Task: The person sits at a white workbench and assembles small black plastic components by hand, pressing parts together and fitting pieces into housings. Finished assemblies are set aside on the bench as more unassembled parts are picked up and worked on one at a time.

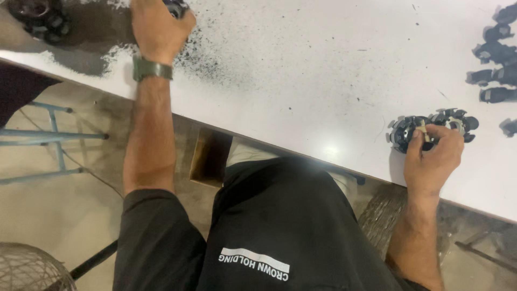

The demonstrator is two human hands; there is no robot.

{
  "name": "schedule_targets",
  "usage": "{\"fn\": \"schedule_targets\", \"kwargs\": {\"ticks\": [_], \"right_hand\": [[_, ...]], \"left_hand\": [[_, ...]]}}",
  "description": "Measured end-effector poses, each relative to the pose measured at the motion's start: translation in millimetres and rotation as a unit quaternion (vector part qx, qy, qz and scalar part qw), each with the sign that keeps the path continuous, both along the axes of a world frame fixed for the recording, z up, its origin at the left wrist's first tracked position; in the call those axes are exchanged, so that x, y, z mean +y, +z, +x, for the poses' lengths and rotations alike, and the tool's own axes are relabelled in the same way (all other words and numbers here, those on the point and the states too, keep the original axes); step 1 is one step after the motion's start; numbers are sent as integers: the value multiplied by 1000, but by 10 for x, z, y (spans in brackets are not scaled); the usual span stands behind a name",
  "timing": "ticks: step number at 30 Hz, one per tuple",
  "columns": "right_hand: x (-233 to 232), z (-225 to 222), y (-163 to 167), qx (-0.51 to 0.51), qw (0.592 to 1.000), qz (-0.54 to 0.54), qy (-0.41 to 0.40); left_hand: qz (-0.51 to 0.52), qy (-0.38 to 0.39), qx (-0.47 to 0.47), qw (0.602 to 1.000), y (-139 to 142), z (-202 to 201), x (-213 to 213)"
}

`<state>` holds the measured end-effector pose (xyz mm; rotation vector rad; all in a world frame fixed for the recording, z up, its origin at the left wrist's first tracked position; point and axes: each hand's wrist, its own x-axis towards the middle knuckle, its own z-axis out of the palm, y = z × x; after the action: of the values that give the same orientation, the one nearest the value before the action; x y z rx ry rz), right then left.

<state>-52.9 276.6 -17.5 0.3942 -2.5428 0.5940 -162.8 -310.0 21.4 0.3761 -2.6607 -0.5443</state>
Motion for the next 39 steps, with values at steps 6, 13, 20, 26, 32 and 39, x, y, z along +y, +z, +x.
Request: {"fn": "schedule_targets", "kwargs": {"ticks": [6,13,20,26,32,39], "right_hand": [[103,-29,-3,-16,999,-22,-26],[75,21,71,-3,994,-93,-59],[-415,295,62,60,972,-226,12],[-918,388,155,-28,964,-249,83],[-1141,420,193,-48,979,-169,107],[-1220,378,145,-26,990,-97,102]], "left_hand": [[44,-337,-31,940,-239,623,1342],[146,-479,-71,863,79,1105,2395],[124,-500,19,857,355,1323,2513],[48,-420,-8,906,203,1266,2836],[88,-362,-31,928,36,1231,2801],[140,-351,36,925,-76,1308,2743]]}}
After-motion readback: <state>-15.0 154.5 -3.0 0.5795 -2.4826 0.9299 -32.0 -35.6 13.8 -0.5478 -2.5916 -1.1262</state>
